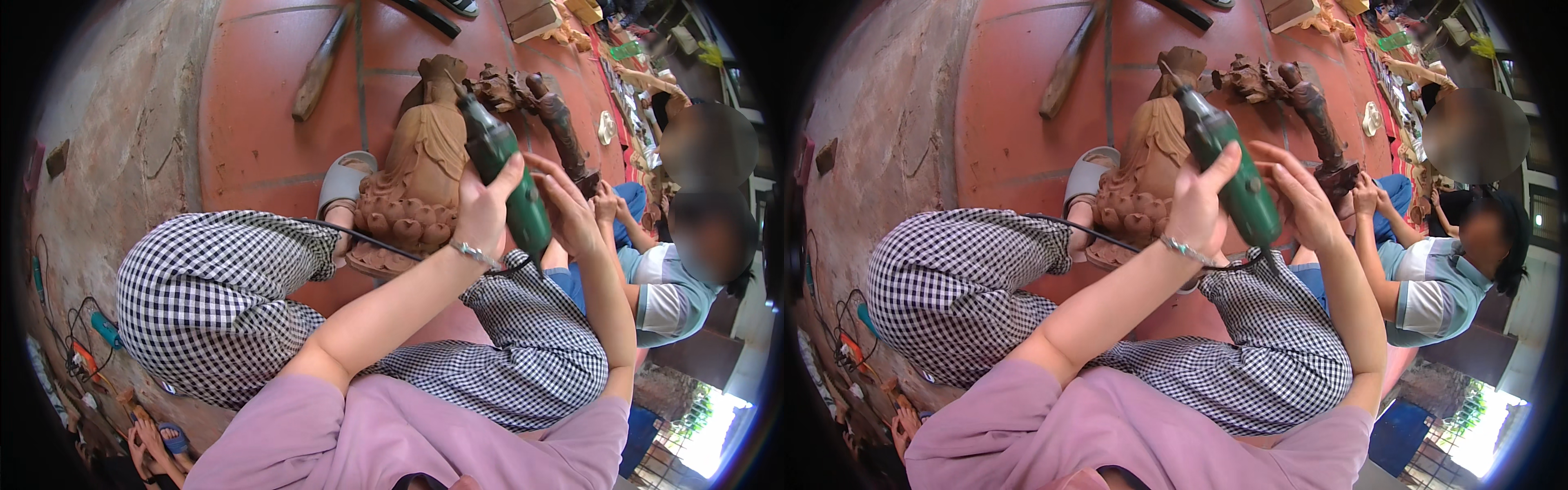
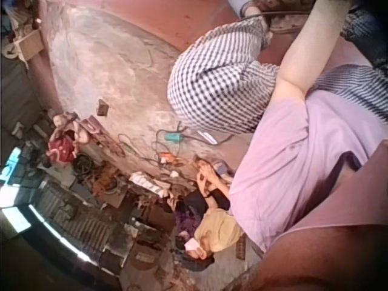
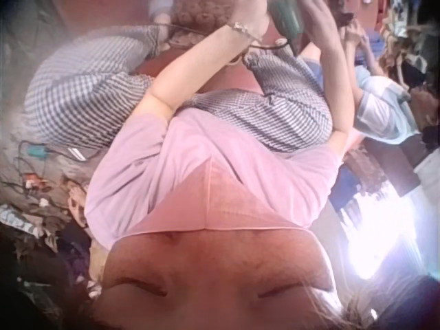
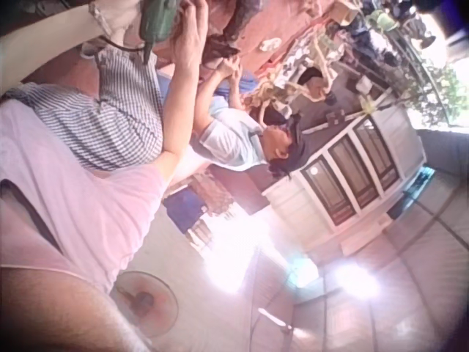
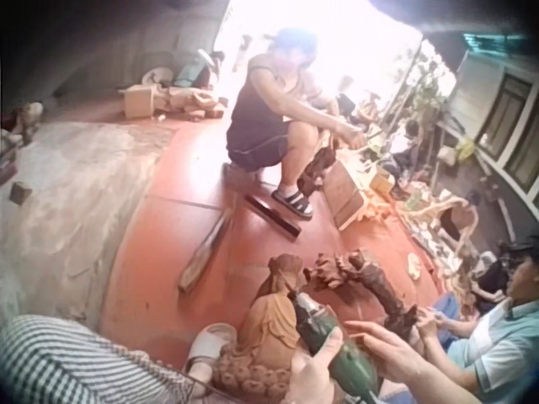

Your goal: The person carves a wooden sculpture by hand, shaping the base and details. They then use a rotary power tool to refine the carved sections, focusing on the lower part of the figure.

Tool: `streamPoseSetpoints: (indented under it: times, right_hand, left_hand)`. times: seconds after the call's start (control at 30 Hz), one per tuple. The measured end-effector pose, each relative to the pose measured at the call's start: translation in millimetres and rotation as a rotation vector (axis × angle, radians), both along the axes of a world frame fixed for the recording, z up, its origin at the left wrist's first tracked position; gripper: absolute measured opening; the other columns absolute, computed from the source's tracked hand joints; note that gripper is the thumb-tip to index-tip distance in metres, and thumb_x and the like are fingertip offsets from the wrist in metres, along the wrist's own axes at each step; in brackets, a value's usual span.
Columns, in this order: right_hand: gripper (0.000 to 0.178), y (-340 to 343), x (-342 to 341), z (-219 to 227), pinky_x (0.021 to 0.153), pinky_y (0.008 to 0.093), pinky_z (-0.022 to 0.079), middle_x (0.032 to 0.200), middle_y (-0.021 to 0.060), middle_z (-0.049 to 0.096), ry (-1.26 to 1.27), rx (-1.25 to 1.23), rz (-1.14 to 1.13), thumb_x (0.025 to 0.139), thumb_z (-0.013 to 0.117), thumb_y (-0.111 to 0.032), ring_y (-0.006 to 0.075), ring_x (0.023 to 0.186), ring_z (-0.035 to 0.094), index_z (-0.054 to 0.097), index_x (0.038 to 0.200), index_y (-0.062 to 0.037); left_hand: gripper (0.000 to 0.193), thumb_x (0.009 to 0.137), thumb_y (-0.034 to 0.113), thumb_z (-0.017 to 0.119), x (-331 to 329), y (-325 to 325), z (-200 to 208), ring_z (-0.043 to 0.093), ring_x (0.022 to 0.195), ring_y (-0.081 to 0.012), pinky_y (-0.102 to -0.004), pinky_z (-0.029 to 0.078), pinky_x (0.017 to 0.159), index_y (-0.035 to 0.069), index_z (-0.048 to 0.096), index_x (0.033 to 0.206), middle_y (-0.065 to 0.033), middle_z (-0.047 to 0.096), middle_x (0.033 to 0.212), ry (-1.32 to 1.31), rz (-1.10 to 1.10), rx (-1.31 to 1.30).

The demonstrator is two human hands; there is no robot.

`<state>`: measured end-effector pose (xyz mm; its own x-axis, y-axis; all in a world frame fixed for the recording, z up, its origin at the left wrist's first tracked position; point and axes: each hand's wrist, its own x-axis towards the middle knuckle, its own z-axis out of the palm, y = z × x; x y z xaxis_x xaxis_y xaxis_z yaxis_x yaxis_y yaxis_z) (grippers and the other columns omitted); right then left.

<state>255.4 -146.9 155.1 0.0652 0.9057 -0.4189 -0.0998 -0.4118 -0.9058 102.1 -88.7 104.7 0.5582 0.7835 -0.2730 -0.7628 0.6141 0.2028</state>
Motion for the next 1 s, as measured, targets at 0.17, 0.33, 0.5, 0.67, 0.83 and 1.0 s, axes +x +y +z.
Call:
streamPoseSetpoints:
  times: [0.17, 0.33, 0.5, 0.67, 0.83, 1.0]
  right_hand:
    - [0.050, 2, 39, -17, 0.093, 0.0280, 0.051, 0.132, 0.0106, 0.058, -0.004, -0.061, 0.005, 0.106, 0.052, -0.030, 0.0141, 0.116, 0.059, 0.043, 0.146, -0.0014]
    - [0.087, 28, 3, 28, 0.106, 0.0319, 0.043, 0.142, 0.0093, 0.050, -0.272, 0.016, 0.208, 0.090, 0.075, -0.042, 0.0156, 0.127, 0.050, 0.032, 0.155, -0.0024]
    - [0.094, 31, -19, 18, 0.106, 0.0319, 0.042, 0.140, 0.0100, 0.053, -0.624, 0.086, 0.334, 0.079, 0.085, -0.015, 0.0174, 0.125, 0.051, 0.031, 0.155, -0.0029]
    - [0.068, 13, -25, 12, 0.096, 0.0344, 0.048, 0.119, 0.0135, 0.062, -0.772, 0.033, 0.298, 0.078, 0.076, -0.006, 0.0201, 0.111, 0.060, 0.047, 0.139, -0.0024]
    - [0.052, 19, -40, 6, 0.081, 0.0421, 0.053, 0.100, 0.0210, 0.068, -1.273, 0.008, 0.436, 0.076, 0.072, -0.013, 0.0358, 0.096, 0.069, 0.054, 0.124, -0.0046]
    - [0.052, 17, -33, 0, 0.073, 0.0452, 0.054, 0.098, 0.0146, 0.069, -1.570, 0.147, 0.545, 0.076, 0.073, -0.020, 0.0353, 0.093, 0.069, 0.056, 0.124, -0.0112]
  left_hand:
    - [0.023, 0.098, 0.019, 0.068, -1, 30, 10, 0.062, 0.092, -0.0124, -0.0322, 0.052, 0.084, 0.007, 0.057, 0.114, -0.0020, 0.062, 0.103, -0.096, 0.097, 0.104]
    - [0.031, 0.099, 0.021, 0.068, 9, 22, 12, 0.062, 0.099, -0.0154, -0.0327, 0.053, 0.086, 0.008, 0.052, 0.122, -0.0040, 0.060, 0.110, -0.107, 0.102, 0.109]
    - [0.044, 0.099, 0.019, 0.067, 11, -4, 2, 0.059, 0.115, -0.0177, -0.0351, 0.052, 0.096, 0.007, 0.044, 0.135, -0.0055, 0.057, 0.122, 0.017, 0.069, 0.096]
    - [0.042, 0.096, 0.017, 0.071, 18, -34, -5, 0.062, 0.105, -0.0157, -0.0301, 0.052, 0.090, 0.002, 0.046, 0.127, -0.0072, 0.060, 0.116, 0.125, 0.063, 0.042]
    - [0.047, 0.092, 0.026, 0.078, 21, -45, -15, 0.063, 0.102, -0.0142, -0.0294, 0.052, 0.087, 0.000, 0.054, 0.122, -0.0072, 0.064, 0.113, 0.190, -0.025, -0.118]
    - [0.048, 0.094, 0.032, 0.075, 29, -43, -23, 0.064, 0.102, -0.0162, -0.0311, 0.053, 0.085, 0.000, 0.055, 0.124, -0.0077, 0.065, 0.113, 0.038, -0.118, -0.297]
